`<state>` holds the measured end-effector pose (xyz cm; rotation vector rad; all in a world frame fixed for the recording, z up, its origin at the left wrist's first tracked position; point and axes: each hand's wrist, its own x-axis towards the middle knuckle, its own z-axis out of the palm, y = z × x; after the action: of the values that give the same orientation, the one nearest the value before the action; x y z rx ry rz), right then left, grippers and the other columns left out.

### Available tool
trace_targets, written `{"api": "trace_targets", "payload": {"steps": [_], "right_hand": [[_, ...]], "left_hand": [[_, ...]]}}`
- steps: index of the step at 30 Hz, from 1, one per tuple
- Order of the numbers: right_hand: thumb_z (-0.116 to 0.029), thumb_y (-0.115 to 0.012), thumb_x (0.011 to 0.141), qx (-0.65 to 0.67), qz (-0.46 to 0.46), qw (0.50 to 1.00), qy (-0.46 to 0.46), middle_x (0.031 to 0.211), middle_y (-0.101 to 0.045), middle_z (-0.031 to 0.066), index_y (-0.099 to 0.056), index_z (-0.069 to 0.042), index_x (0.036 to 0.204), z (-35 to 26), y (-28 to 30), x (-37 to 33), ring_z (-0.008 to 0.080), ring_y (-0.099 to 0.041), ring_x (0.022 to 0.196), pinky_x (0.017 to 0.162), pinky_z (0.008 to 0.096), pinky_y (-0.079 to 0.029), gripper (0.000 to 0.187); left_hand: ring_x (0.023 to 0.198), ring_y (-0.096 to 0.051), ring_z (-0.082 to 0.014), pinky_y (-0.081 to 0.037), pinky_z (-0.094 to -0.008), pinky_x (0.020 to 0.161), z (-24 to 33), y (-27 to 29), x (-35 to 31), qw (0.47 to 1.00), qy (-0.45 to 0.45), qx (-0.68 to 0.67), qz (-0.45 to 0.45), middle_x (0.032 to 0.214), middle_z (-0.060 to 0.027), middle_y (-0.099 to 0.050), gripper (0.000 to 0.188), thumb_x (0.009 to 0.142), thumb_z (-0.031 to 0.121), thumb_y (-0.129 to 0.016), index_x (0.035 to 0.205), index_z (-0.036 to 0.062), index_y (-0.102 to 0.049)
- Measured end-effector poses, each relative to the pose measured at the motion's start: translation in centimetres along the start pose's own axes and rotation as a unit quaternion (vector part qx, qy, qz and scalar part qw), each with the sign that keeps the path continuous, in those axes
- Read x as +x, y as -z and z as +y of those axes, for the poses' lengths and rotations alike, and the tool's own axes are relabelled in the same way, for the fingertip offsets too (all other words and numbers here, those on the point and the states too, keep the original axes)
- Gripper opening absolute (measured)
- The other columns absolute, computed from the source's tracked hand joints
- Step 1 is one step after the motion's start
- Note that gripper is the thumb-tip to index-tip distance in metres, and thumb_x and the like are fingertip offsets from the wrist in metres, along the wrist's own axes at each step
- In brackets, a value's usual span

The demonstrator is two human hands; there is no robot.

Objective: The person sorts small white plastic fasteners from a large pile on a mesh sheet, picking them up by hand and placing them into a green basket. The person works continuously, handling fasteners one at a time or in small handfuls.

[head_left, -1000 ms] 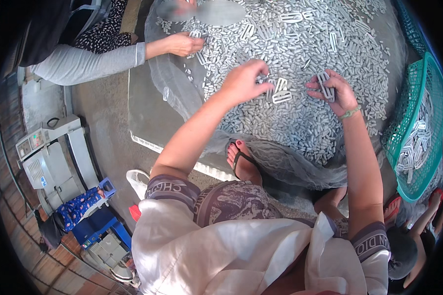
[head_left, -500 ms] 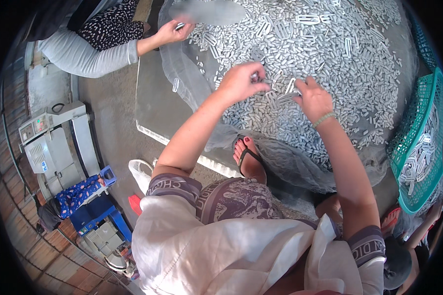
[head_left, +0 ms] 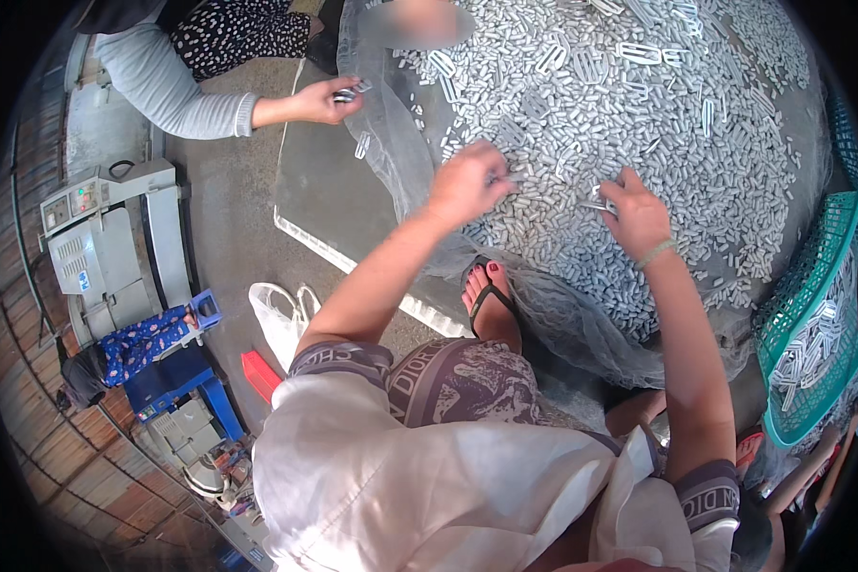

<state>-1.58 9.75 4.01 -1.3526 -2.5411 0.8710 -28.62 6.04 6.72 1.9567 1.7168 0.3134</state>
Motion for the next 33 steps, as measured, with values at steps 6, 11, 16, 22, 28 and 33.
{"api": "trace_targets", "payload": {"steps": [6, 11, 16, 22, 28, 33], "right_hand": [[0.001, -0.052, 0.068, 0.545, -0.016, 0.824, -0.153, 0.088, -0.052, 0.0042, -0.048, -0.007, 0.092, 3.6, 0.6, 0.9, 0.0173, -0.059, 0.078, 0.06, 0.029, -0.047, 0.025], [0.001, -0.047, 0.068, 0.755, -0.044, 0.626, -0.187, 0.088, -0.051, 0.0056, -0.048, -0.005, 0.095, -0.1, 3.5, 1.1, 0.0172, -0.055, 0.068, 0.06, 0.0277, -0.047, 0.028], [-0.007, -0.064, 0.071, 0.477, -0.014, 0.858, -0.191, 0.088, -0.054, 0.0035, -0.055, -0.006, 0.1, 2.8, 0.0, 1.0, 0.0195, -0.057, 0.068, 0.06, 0.0316, -0.048, 0.03], [-0.022, -0.073, 0.068, -0.026, 0.002, 0.995, -0.1, 0.092, -0.056, 0.01, -0.057, -0.012, 0.101, -0.1, 0.3, 0.3, 0.032, -0.059, 0.077, 0.065, 0.0395, -0.049, 0.038], [-0.02, -0.072, 0.067, 0.008, 0.035, 0.995, -0.097, 0.085, -0.054, 0.0101, -0.057, -0.01, 0.093, 2.0, 0.7, -0.5, 0.0318, -0.06, 0.072, 0.063, 0.0387, -0.048, 0.031], [-0.007, -0.061, 0.071, 0.312, 0.044, 0.932, -0.181, 0.083, -0.059, 0.0086, -0.054, -0.006, 0.096, 5.2, 0.2, -0.6, 0.0208, -0.059, 0.067, 0.054, 0.0303, -0.043, 0.026]], "left_hand": [[0.082, -0.058, -0.0308, -0.045, -0.0379, 0.074, -7.6, 0.7, -2.2, 0.972, 0.221, -0.054, -0.052, 0.085, -0.0116, -0.06, 0.037, 0.067, 0.028, -0.074, 0.085, 0.0051, -0.053], [0.091, -0.059, -0.0295, -0.045, -0.0363, 0.078, -7.9, -0.2, -3.1, 0.974, 0.202, 0.013, -0.098, 0.087, -0.0161, -0.061, 0.047, 0.064, 0.031, -0.076, 0.098, 0.0056, -0.055], [0.083, -0.058, -0.0249, -0.045, -0.0334, 0.076, -6.9, 1.7, 0.8, 0.978, 0.174, -0.084, -0.077, 0.088, -0.0129, -0.061, 0.041, 0.07, 0.025, -0.071, 0.101, 0.0045, -0.054], [0.083, -0.058, -0.0291, -0.046, -0.0358, 0.075, -2.9, 0.4, 5.1, 0.999, 0.017, -0.033, -0.019, 0.091, -0.0094, -0.062, 0.035, 0.074, 0.022, -0.068, 0.104, 0.0111, -0.053], [0.075, -0.058, -0.0251, -0.047, -0.0359, 0.07, -2.1, 2.1, 4.8, 0.999, 0.028, -0.007, -0.038, 0.078, -0.007, -0.06, 0.027, 0.072, 0.026, -0.071, 0.087, 0.0094, -0.056], [0.063, -0.056, -0.0181, -0.047, -0.0335, 0.062, -6.3, 3.1, 2.1, 0.942, 0.272, -0.102, -0.167, 0.07, -0.0075, -0.056, 0.042, 0.063, 0.031, -0.077, 0.084, 0.0012, -0.056]]}}
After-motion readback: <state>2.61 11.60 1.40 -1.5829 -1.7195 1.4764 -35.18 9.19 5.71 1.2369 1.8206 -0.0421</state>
